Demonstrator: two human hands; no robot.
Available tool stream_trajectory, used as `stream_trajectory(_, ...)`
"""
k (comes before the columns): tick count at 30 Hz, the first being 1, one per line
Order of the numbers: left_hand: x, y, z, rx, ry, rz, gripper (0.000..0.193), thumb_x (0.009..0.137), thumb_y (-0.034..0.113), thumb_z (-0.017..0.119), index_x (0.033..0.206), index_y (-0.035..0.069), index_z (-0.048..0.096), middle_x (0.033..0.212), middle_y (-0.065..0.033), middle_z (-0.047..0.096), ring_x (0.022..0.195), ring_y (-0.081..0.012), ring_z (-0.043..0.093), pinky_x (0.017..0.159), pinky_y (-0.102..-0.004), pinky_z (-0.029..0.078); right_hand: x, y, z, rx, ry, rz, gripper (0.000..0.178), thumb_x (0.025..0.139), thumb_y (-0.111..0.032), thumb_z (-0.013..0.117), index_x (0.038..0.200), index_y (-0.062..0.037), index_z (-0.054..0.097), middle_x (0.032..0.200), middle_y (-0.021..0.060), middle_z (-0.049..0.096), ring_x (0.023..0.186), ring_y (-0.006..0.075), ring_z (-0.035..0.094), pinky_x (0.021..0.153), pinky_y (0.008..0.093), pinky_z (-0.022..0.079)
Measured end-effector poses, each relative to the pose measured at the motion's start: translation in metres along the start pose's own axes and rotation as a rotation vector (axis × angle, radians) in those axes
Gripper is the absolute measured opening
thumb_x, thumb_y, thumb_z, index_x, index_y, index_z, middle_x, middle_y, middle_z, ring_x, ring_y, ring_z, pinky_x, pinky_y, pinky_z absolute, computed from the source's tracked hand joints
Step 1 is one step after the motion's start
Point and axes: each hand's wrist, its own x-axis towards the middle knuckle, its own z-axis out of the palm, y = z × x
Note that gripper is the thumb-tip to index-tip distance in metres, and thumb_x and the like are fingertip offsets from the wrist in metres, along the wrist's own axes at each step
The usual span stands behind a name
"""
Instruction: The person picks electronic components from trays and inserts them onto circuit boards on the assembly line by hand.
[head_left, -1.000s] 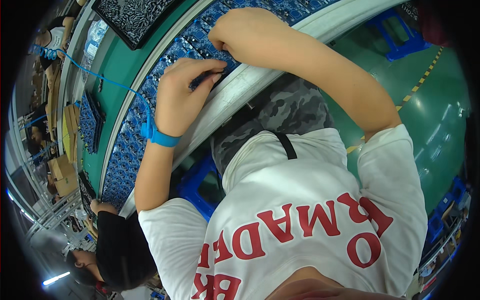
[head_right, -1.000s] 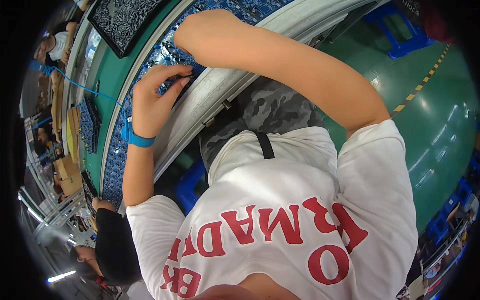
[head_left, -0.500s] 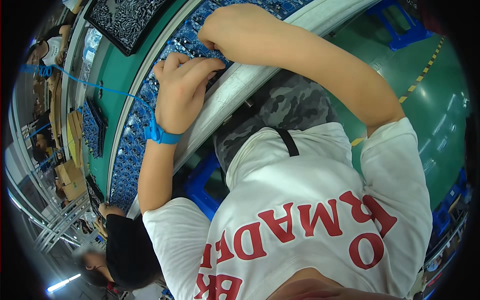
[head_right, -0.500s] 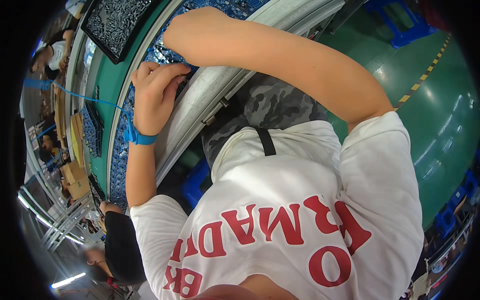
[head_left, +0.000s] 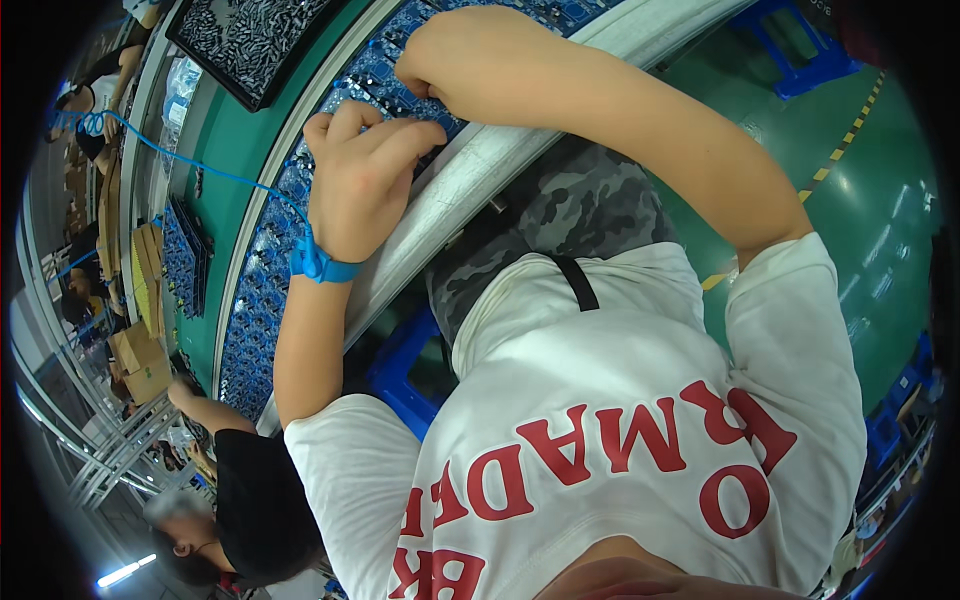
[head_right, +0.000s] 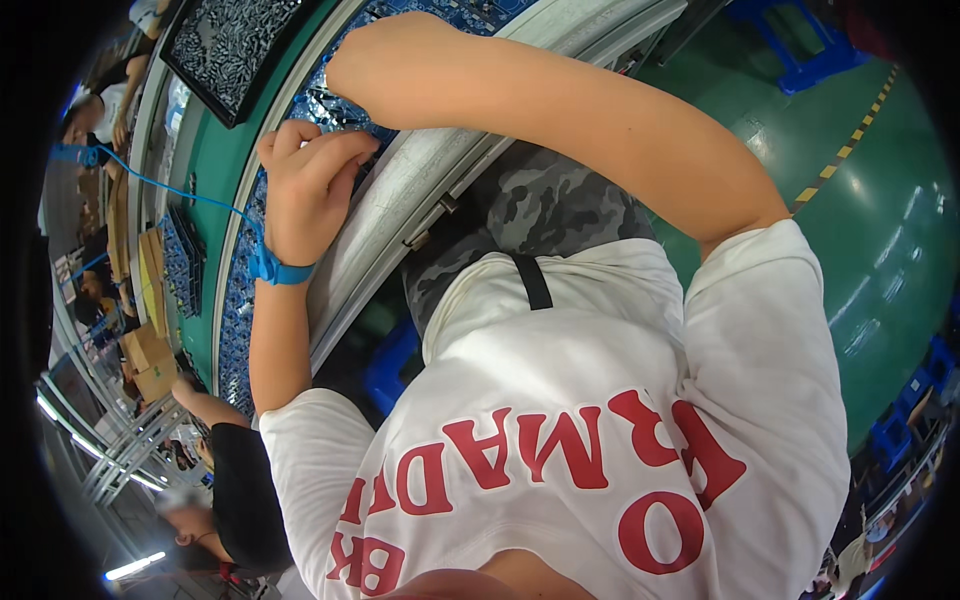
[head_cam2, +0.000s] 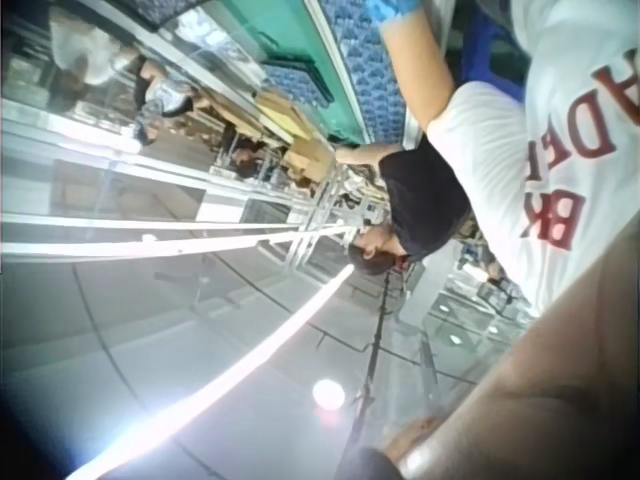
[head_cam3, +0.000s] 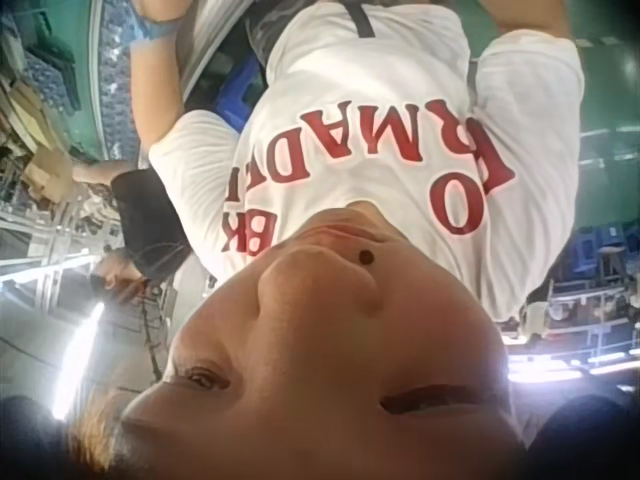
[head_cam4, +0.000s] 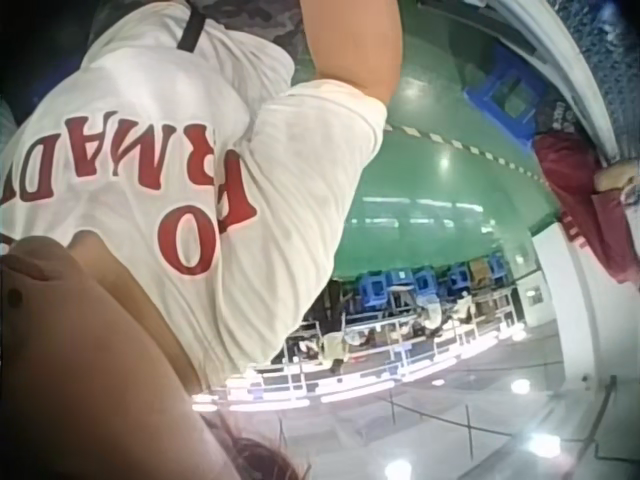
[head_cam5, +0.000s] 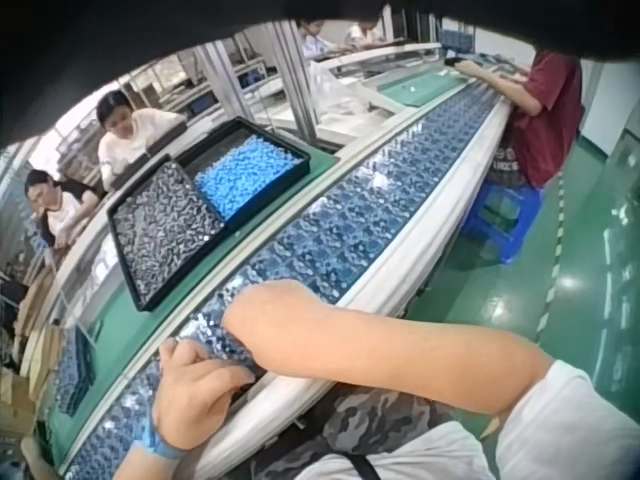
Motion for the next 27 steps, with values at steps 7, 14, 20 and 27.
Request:
stream_trajectory(7, -0.004, 0.006, 0.001, 0.025, 0.021, -0.020, 0.021, 0.074, 0.005, 0.067, 0.090, 0.017, 0.070, 0.090, 0.0045, 0.069, 0.087, -0.0202, 0.055, 0.085, -0.0413, 0.033, 0.027, 0.015, -0.052, 0.204, -0.188, -0.178, 0.019, 0.080, -0.012, 0.066, 0.091, -0.0007, 0.075, 0.086, 0.0203, 0.072, 0.081, 0.0353, 0.071, 0.076, 0.0447, 0.056)
stream_trajectory(14, 0.000, 0.011, -0.001, -0.069, 0.053, -0.026, 0.018, 0.073, 0.003, 0.066, 0.086, 0.015, 0.069, 0.086, 0.0028, 0.068, 0.088, -0.0217, 0.056, 0.085, -0.0418, 0.034, 0.115, 0.123, -0.077, -0.009, 0.497, 0.059, 0.021, 0.081, -0.015, 0.062, 0.091, -0.0021, 0.075, 0.085, 0.0200, 0.072, 0.082, 0.0332, 0.071, 0.077, 0.0451, 0.055)
stream_trajectory(20, -0.010, 0.011, -0.002, -0.087, 0.040, -0.085, 0.015, 0.073, 0.001, 0.065, 0.081, 0.014, 0.068, 0.082, 0.0005, 0.067, 0.090, -0.0229, 0.056, 0.085, -0.0420, 0.034, 0.143, 0.113, -0.025, -0.261, 0.456, 0.228, 0.017, 0.080, -0.020, 0.068, 0.089, -0.0081, 0.076, 0.090, 0.0185, 0.073, 0.090, 0.0386, 0.070, 0.079, 0.0531, 0.056)
stream_trajectory(27, -0.001, 0.014, -0.002, -0.082, 0.077, -0.050, 0.024, 0.068, -0.005, 0.067, 0.085, 0.012, 0.069, 0.084, -0.0013, 0.068, 0.089, -0.0241, 0.057, 0.085, -0.0406, 0.035, 0.130, 0.126, -0.050, -0.128, 0.520, 0.274, 0.015, 0.083, -0.015, 0.066, 0.092, -0.0103, 0.078, 0.094, 0.0166, 0.073, 0.093, 0.0371, 0.069, 0.081, 0.0500, 0.056)
